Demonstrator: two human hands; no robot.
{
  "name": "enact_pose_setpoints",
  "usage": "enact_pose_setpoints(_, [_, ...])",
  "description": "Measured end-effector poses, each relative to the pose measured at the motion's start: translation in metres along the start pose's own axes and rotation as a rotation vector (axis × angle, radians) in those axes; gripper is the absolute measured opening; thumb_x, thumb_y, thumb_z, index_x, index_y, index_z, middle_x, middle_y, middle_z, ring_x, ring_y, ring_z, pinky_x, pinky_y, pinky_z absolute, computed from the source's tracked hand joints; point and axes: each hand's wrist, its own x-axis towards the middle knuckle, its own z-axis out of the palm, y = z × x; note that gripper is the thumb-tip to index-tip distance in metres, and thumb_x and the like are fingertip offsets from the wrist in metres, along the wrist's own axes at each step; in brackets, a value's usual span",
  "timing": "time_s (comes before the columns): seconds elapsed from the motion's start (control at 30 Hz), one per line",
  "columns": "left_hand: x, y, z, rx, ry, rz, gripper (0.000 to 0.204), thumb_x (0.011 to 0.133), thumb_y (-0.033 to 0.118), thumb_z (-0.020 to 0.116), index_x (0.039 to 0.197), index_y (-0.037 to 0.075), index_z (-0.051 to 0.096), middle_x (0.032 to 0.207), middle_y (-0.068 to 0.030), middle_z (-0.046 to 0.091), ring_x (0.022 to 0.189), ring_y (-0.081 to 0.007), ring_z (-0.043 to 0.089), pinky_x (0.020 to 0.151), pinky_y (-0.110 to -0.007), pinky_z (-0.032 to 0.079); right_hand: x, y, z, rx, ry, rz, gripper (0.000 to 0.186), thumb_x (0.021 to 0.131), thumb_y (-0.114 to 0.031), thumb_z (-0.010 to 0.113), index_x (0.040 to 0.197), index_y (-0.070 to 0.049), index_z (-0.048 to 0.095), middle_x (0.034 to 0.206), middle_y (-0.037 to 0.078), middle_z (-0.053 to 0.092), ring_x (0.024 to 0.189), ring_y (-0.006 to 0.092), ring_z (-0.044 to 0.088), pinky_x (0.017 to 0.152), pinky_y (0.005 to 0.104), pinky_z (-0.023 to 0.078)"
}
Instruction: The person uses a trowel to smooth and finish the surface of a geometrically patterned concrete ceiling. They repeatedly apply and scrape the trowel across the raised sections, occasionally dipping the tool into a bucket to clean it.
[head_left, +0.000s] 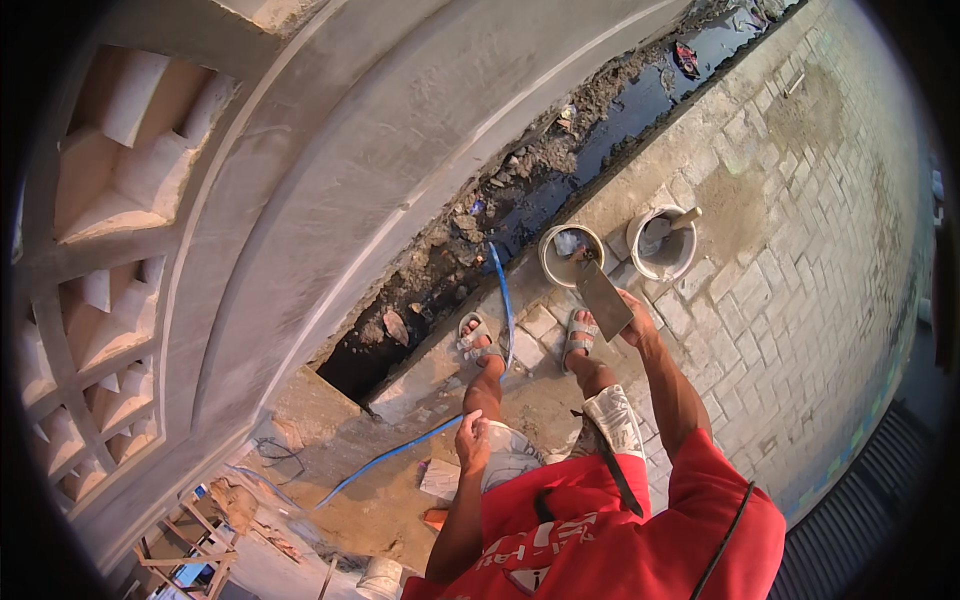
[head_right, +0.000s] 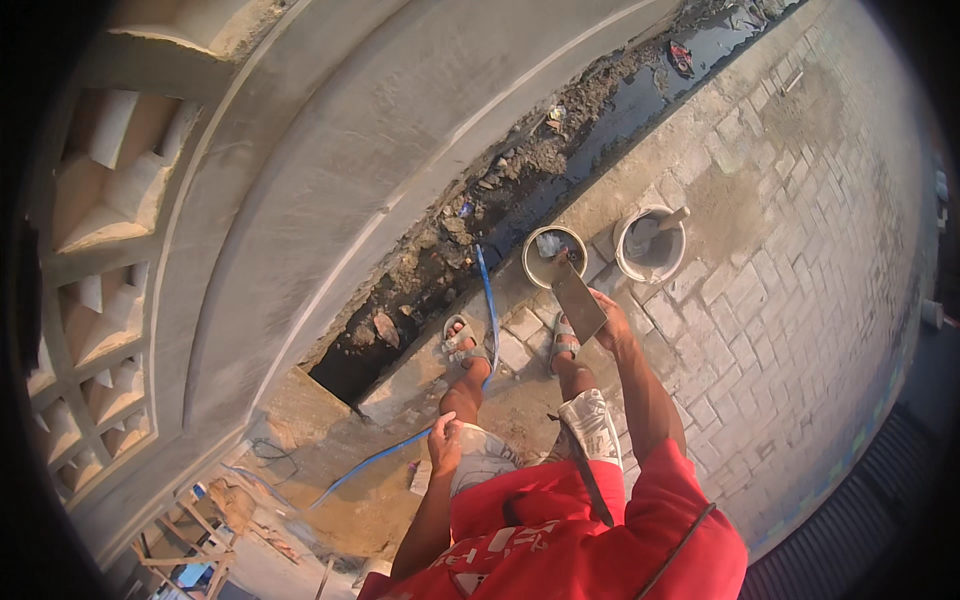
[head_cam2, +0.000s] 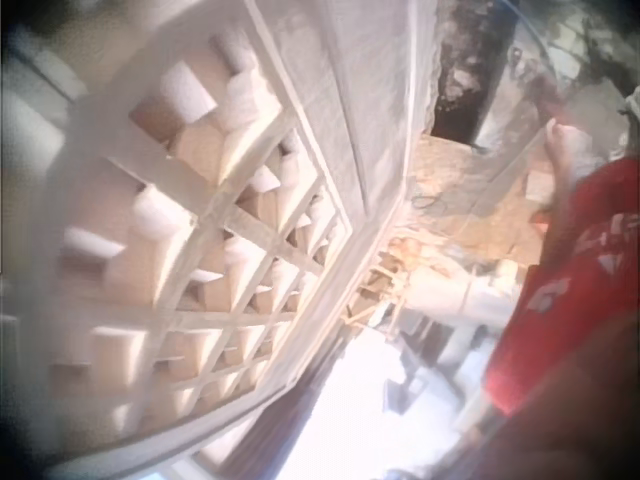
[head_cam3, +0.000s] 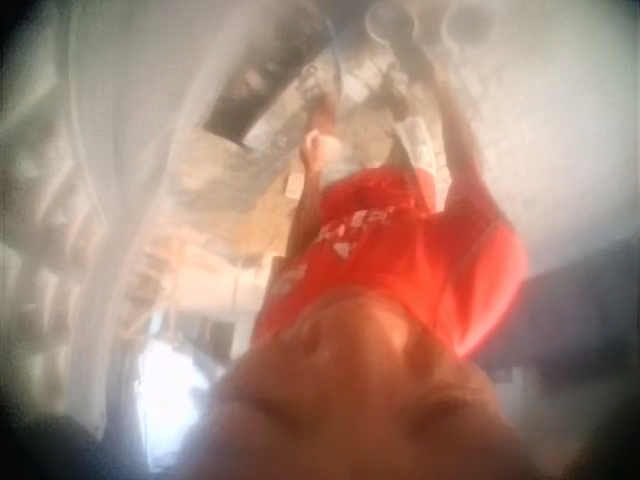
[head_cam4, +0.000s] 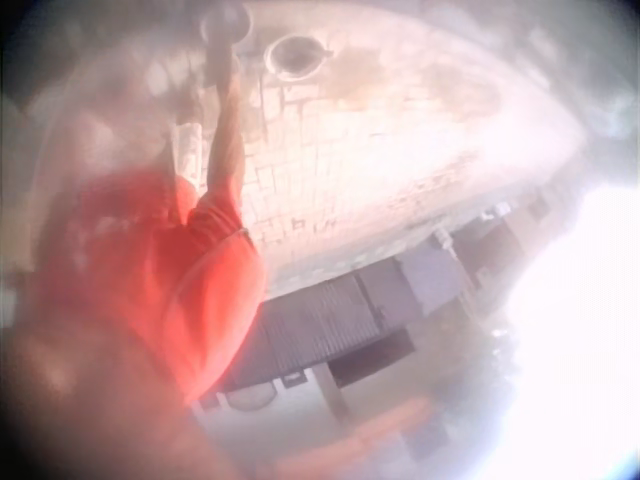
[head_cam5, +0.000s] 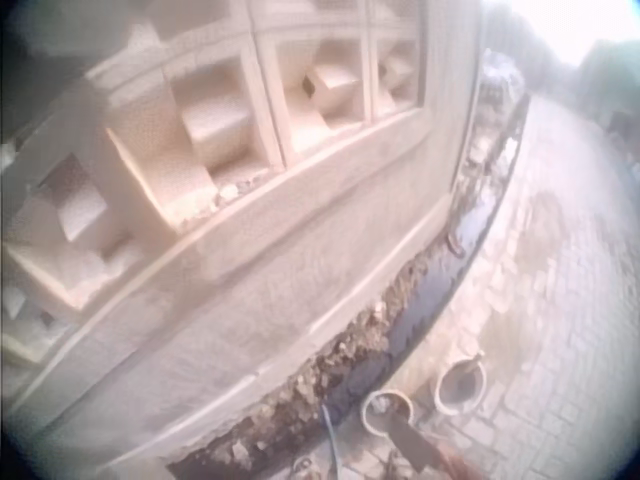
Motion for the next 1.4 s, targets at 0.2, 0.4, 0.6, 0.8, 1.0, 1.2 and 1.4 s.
enact_pose_setpoints(0.2, [-0.025,0.022,0.026,0.098,0.221,-0.136,0.025,0.083,0.016,0.057,0.100,-0.001,0.060,0.079,-0.0141,0.064,0.070,-0.0247,0.061,0.064,-0.034,0.048,0.158,0.026,-0.052,-0.661,0.213,-0.034,0.022,0.082,-0.015,0.061,0.100,-0.004,0.055,0.081,0.004,0.060,0.070,0.0129,0.060,0.059,0.0240,0.050])
enact_pose_setpoints(0.4, [-0.042,0.003,0.036,0.078,0.287,-0.201,0.022,0.083,0.013,0.057,0.097,-0.004,0.061,0.084,-0.0152,0.063,0.073,-0.0236,0.061,0.066,-0.032,0.048,0.278,0.083,-0.068,-1.365,0.248,-0.342,0.031,0.068,-0.025,0.071,0.086,-0.001,0.063,0.086,0.017,0.065,0.083,0.0246,0.064,0.074,0.0335,0.048])
enact_pose_setpoints(0.6, [-0.045,-0.012,0.039,0.102,0.342,-0.178,0.021,0.082,0.011,0.057,0.096,-0.004,0.061,0.085,-0.0149,0.064,0.074,-0.0226,0.061,0.067,-0.031,0.048,0.301,0.097,-0.070,-1.380,0.286,-0.162,0.028,0.070,-0.024,0.069,0.089,-0.005,0.065,0.086,0.014,0.066,0.072,0.0225,0.065,0.067,0.0314,0.050])
enact_pose_setpoints(0.8, [-0.034,-0.001,0.035,0.055,0.298,-0.164,0.020,0.082,0.011,0.057,0.096,-0.002,0.062,0.083,-0.0127,0.064,0.074,-0.0209,0.061,0.067,-0.030,0.048,0.225,0.040,-0.083,-0.436,0.069,0.017,0.023,0.085,-0.016,0.056,0.102,0.000,0.060,0.085,0.010,0.064,0.075,0.0204,0.064,0.062,0.0321,0.053])
enact_pose_setpoints(1.0, [-0.030,0.011,0.035,0.057,0.203,-0.077,0.022,0.083,0.014,0.058,0.100,0.001,0.061,0.077,-0.0083,0.062,0.068,-0.0146,0.057,0.063,-0.028,0.046,0.076,-0.018,-0.064,0.162,-0.110,0.061,0.028,0.089,-0.014,0.049,0.113,0.000,0.054,0.102,0.012,0.062,0.084,0.0227,0.062,0.077,0.0365,0.052])
enact_pose_setpoints(1.2, [-0.014,0.043,-0.011,-0.398,0.009,-0.320,0.031,0.085,0.014,0.057,0.113,0.002,0.055,0.083,-0.0043,0.061,0.063,-0.0111,0.056,0.056,-0.024,0.046,-0.058,-0.047,0.072,0.279,-0.532,0.031,0.035,0.085,-0.016,0.054,0.116,0.000,0.052,0.104,0.013,0.061,0.090,0.0232,0.062,0.077,0.0342,0.053])
enact_pose_setpoints(1.4, [0.003,0.075,-0.102,-0.420,0.078,-0.215,0.029,0.085,0.011,0.054,0.113,0.002,0.053,0.083,-0.0060,0.062,0.059,-0.0122,0.057,0.053,-0.024,0.047,-0.167,-0.084,0.312,0.161,-0.844,-0.029,0.060,0.074,-0.019,0.072,0.123,0.001,0.043,0.109,0.011,0.058,0.089,0.0185,0.062,0.074,0.0300,0.053])
